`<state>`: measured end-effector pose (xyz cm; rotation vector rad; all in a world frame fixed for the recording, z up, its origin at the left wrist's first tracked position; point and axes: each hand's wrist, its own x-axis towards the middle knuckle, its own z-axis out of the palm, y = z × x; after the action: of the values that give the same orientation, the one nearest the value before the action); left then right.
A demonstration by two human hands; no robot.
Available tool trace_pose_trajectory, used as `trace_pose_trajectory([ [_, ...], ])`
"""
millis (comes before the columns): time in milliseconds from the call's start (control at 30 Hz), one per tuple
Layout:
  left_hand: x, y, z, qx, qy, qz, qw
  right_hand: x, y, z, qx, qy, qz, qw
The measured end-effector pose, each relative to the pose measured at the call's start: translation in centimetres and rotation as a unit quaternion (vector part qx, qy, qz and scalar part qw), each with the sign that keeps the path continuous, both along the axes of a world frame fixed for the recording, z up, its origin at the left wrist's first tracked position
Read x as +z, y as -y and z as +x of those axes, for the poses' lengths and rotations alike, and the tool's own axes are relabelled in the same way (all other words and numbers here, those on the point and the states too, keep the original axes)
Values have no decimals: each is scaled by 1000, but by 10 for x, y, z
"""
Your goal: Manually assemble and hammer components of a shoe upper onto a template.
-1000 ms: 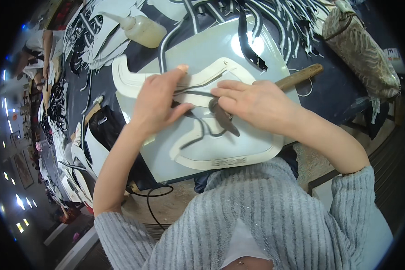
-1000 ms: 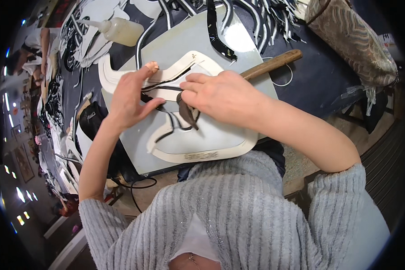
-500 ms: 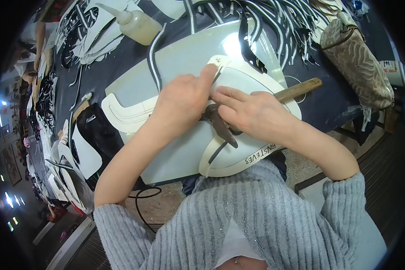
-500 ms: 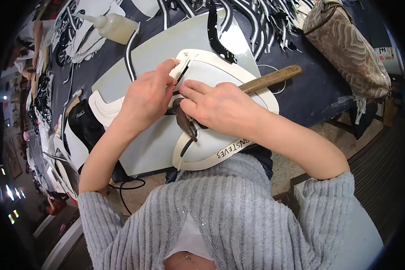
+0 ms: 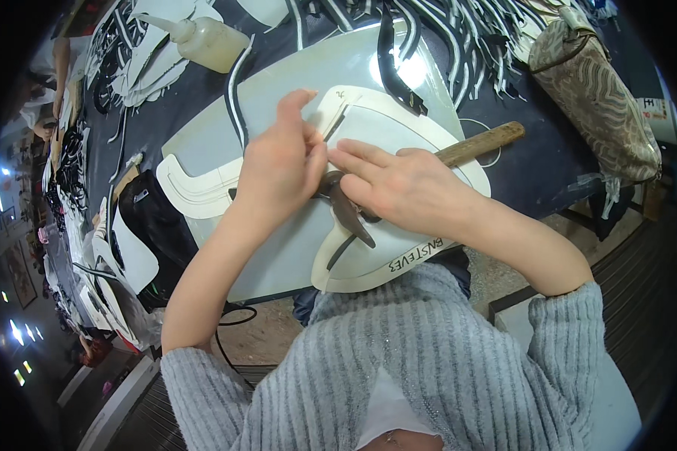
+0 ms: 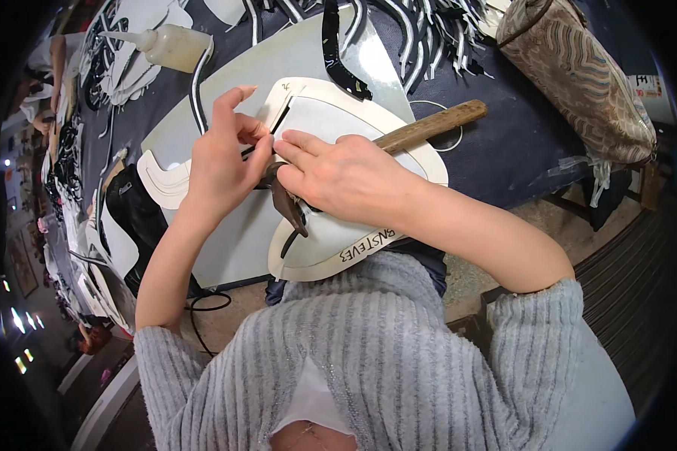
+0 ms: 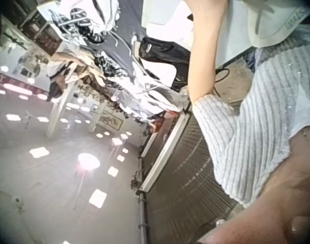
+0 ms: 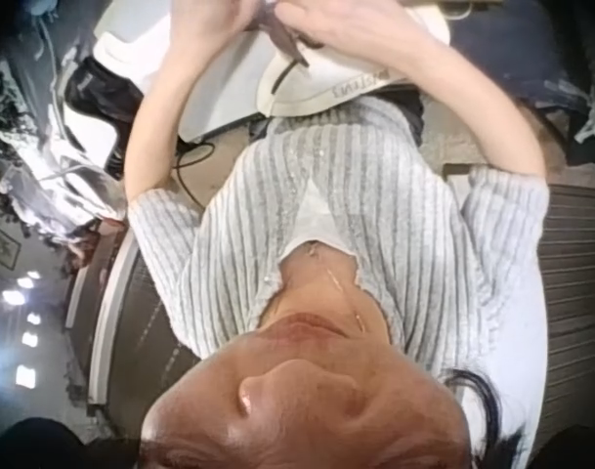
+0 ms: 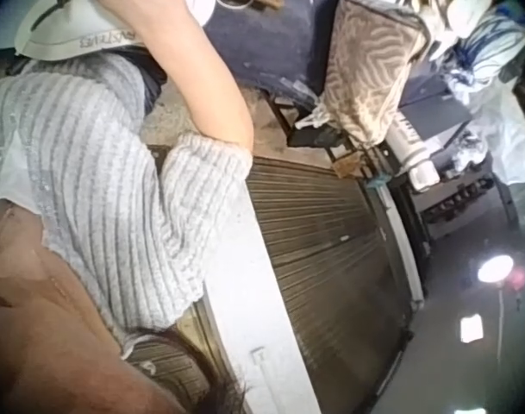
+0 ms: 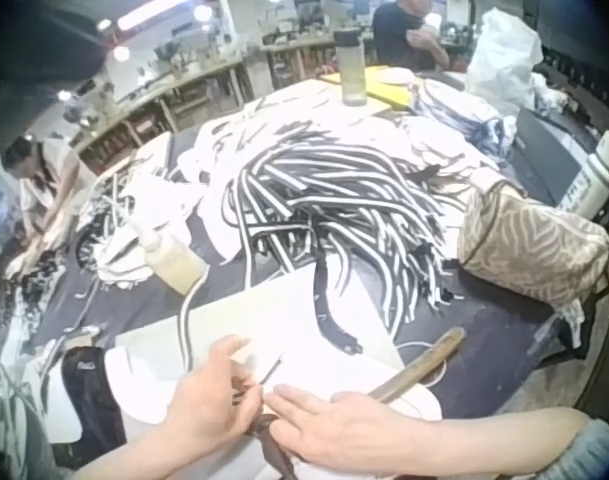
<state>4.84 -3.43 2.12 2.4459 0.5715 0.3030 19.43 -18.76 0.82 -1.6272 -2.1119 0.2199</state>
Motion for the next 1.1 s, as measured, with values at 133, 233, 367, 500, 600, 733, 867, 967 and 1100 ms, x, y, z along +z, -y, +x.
trace_pose_trajectory([
  [133, -6, 4, 1, -19, -34, 108, 993, -2, -2, 1, 7, 13, 24, 1000],
  [233, -3, 2, -3, -12, -8, 50, 999, -1, 0, -1, -4, 12, -8, 1000],
  [367, -2, -4, -9, -29, 51, 11, 998, 0, 0, 0, -1, 18, -7, 1000],
  [500, 0, -2, 0, -59, -25, 89, 994, 2, 0, 0, 7, 23, -19, 1000],
  [600, -10, 0, -2, -59, -13, 124, 990, -1, -2, 1, 11, 23, 2, 1000],
  [733, -12, 4, -8, 20, 48, 22, 998, 1, -1, 1, 5, 17, -3, 1000],
  [867, -6, -3, -10, -18, 95, 61, 993, 1, -2, 1, 7, 23, -8, 1000],
  [967, 7, -4, -4, -96, -37, 153, 983, -3, -2, 3, 11, 20, 30, 999],
  [1100, 21, 0, 13, -208, -104, 271, 934, -1, -1, 4, 27, 18, -8, 999],
])
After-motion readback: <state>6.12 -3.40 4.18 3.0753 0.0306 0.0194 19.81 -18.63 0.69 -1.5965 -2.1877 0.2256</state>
